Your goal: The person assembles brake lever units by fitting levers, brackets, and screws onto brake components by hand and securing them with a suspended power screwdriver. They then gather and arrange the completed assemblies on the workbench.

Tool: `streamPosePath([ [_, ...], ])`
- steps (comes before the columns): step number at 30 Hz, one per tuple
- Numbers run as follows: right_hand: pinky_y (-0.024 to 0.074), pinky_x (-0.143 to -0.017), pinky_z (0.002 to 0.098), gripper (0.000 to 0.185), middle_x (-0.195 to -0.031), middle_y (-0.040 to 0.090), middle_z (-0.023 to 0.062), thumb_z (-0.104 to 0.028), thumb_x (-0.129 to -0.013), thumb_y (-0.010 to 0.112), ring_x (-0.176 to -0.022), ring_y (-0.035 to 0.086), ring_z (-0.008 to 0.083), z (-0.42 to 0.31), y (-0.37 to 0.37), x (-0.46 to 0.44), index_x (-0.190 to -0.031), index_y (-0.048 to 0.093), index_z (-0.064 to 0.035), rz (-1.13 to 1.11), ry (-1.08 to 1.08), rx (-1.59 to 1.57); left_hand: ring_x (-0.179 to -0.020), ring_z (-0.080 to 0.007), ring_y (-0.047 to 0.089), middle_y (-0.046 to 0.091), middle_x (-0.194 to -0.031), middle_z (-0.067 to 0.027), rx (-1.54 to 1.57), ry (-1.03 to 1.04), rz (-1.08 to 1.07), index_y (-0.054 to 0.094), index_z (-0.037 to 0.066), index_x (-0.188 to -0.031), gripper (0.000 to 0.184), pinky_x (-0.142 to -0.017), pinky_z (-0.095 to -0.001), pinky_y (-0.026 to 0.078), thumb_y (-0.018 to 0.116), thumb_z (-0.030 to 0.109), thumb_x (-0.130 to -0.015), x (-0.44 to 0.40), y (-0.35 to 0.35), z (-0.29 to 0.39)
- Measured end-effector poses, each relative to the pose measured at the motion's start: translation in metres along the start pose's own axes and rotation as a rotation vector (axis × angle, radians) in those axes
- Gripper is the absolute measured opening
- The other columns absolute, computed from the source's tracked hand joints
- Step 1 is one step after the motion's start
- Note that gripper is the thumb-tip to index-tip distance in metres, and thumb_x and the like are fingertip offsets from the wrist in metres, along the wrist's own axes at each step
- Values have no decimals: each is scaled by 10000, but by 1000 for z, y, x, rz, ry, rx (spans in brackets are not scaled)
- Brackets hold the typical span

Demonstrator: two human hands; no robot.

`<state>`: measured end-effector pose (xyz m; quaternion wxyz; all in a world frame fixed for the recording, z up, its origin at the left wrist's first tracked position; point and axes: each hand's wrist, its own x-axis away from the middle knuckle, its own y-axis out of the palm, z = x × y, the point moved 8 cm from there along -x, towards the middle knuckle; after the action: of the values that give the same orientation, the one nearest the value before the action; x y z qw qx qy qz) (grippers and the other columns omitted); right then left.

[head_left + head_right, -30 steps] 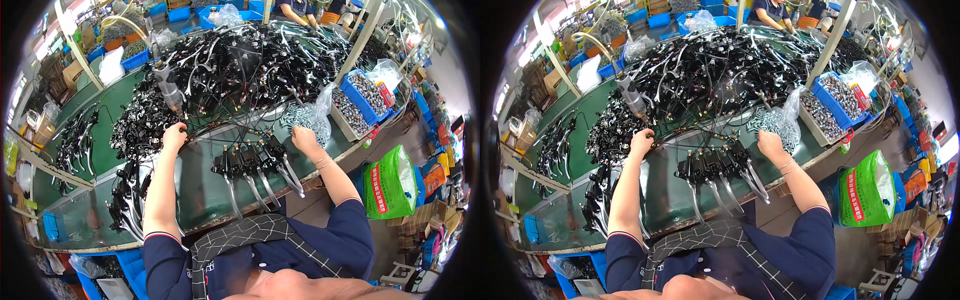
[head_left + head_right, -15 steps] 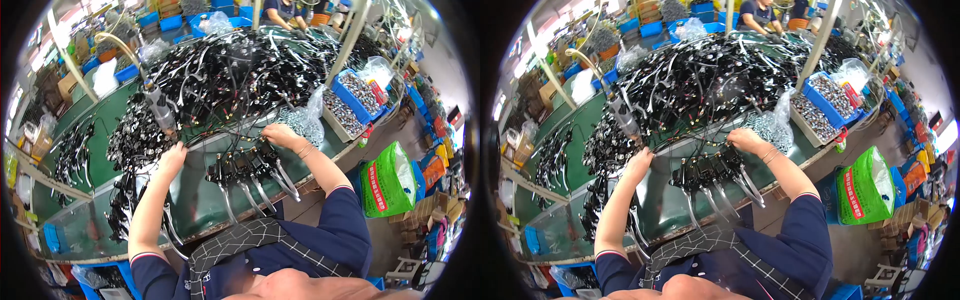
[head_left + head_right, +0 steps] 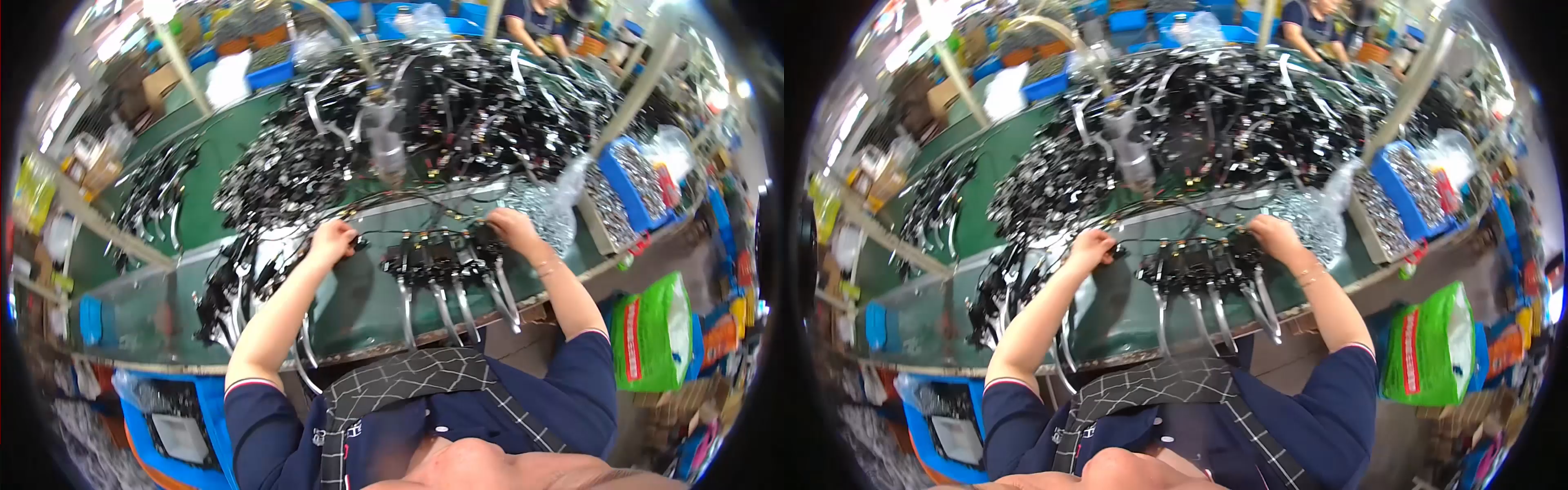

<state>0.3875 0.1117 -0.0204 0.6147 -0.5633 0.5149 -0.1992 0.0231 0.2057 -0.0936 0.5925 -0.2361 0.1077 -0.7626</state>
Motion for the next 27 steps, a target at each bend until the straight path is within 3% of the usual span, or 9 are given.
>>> streamPosePath([
  [3,501,-647,377,131,-824,578,93,-24,-733,596,-764,594,301,1,-4,2,-853,566,-69,34,18,-17,-848,-292,611,590,-921,-151,-415,157,210,622,44,-943,152,-768,-368,487,593,79,-798,20,-15,31],
  [6,516,-629,325,126,-822,607,91,-19,-736,614,-720,626,252,15,-12,2,-856,599,-55,115,214,-109,-858,-288,605,586,-978,-130,-486,580,168,630,76,-954,194,-771,-358,482,617,81,-761,35,-18,55],
  [7,519,-625,313,127,-819,613,91,-17,-736,619,-709,632,240,21,-16,3,-857,607,-52,161,309,-170,-973,-274,563,517,-1095,-126,-533,504,-35,628,96,-995,261,-804,-356,467,637,91,-735,37,-8,50],
  [9,518,-623,264,129,-823,650,76,-17,-762,641,-717,638,148,40,-23,5,-889,625,-21,371,459,-395,-929,-283,580,558,-1015,-109,-616,512,-3,635,116,-1006,275,-798,-362,469,652,97,-731,44,-4,51],
  [13,517,-694,255,142,-845,651,68,20,-754,651,-754,623,131,-27,-25,-37,-894,625,9,405,582,-1216,-893,-278,589,588,-973,-98,-536,431,24,643,94,-981,256,-804,-358,469,673,114,-727,35,-2,52],
  [16,513,-721,265,155,-865,650,80,25,-762,651,-781,622,141,-110,-1,-66,-913,618,16,141,523,-1449,-740,-210,633,648,-902,-88,-240,531,45,633,85,-1000,275,-687,-311,495,705,138,-740,73,7,94],
  [19,513,-732,256,135,-867,645,79,15,-785,639,-796,630,147,-151,17,-78,-918,613,13,35,456,-1652,-698,-162,618,646,-852,-92,-76,423,10,622,23,-990,263,-659,-278,489,704,67,-744,105,19,105],
  [20,510,-734,252,128,-874,643,72,-2,-797,641,-798,628,139,-157,20,-78,-921,611,8,-10,443,-1643,-678,-136,602,631,-823,-78,-131,520,21,621,2,-1000,260,-645,-266,484,692,37,-751,113,19,112],
  [27,503,-755,236,127,-907,645,54,13,-817,615,-811,610,102,-165,20,-61,-944,612,25,-48,365,-1343,-662,-107,555,596,-770,-54,190,325,-140,641,4,-993,250,-617,-257,461,686,45,-750,113,38,77],
])
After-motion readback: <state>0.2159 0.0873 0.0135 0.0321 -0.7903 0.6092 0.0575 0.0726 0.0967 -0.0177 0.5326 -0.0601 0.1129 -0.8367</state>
